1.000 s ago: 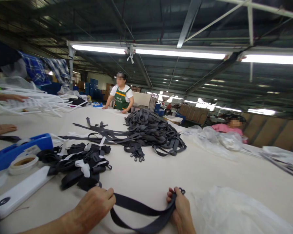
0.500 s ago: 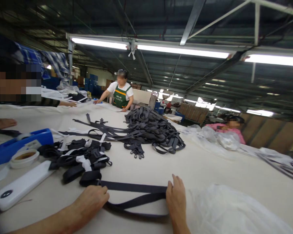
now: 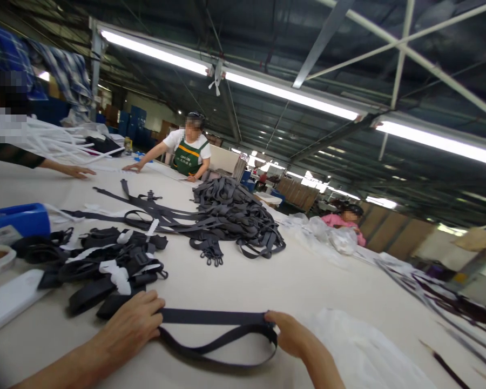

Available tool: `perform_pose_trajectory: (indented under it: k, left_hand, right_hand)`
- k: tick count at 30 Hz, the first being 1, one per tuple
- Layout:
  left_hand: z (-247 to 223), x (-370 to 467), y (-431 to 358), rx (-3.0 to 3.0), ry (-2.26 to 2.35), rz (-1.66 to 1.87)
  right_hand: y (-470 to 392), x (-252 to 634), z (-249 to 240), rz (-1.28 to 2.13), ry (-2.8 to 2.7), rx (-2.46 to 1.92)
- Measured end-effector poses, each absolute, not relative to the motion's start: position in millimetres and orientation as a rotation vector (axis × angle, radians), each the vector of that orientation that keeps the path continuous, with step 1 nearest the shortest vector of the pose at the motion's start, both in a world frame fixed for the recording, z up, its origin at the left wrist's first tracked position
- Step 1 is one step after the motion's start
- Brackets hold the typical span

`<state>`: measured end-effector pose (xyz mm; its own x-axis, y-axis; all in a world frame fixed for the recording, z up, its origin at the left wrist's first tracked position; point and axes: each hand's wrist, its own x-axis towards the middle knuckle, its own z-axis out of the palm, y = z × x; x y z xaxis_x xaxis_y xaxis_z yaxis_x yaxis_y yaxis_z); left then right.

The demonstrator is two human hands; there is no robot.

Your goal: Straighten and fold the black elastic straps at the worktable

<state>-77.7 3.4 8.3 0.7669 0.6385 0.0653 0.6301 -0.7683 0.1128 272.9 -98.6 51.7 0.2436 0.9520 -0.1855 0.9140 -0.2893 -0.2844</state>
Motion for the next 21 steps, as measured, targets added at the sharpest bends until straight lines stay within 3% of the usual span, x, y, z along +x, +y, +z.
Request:
perform_pose_trajectory:
  k: [6, 13, 21]
  left_hand:
    - [-14.5, -79.3, 21.8, 2.789, 1.013, 0.321]
    - [-29.6, -73.4, 30.6, 2.748, 0.959, 0.343]
    - [-18.7, -71.5, 29.5, 2.724, 1.008, 0.222]
  right_hand:
    - [-124.2, 269.3, 55.4, 0.740, -1.813, -2.668]
    - [-105.1, 274.7, 23.9, 0.379, -2.058, -2.340]
    - [-83.8, 298.9, 51.5, 0.270, -2.093, -2.429]
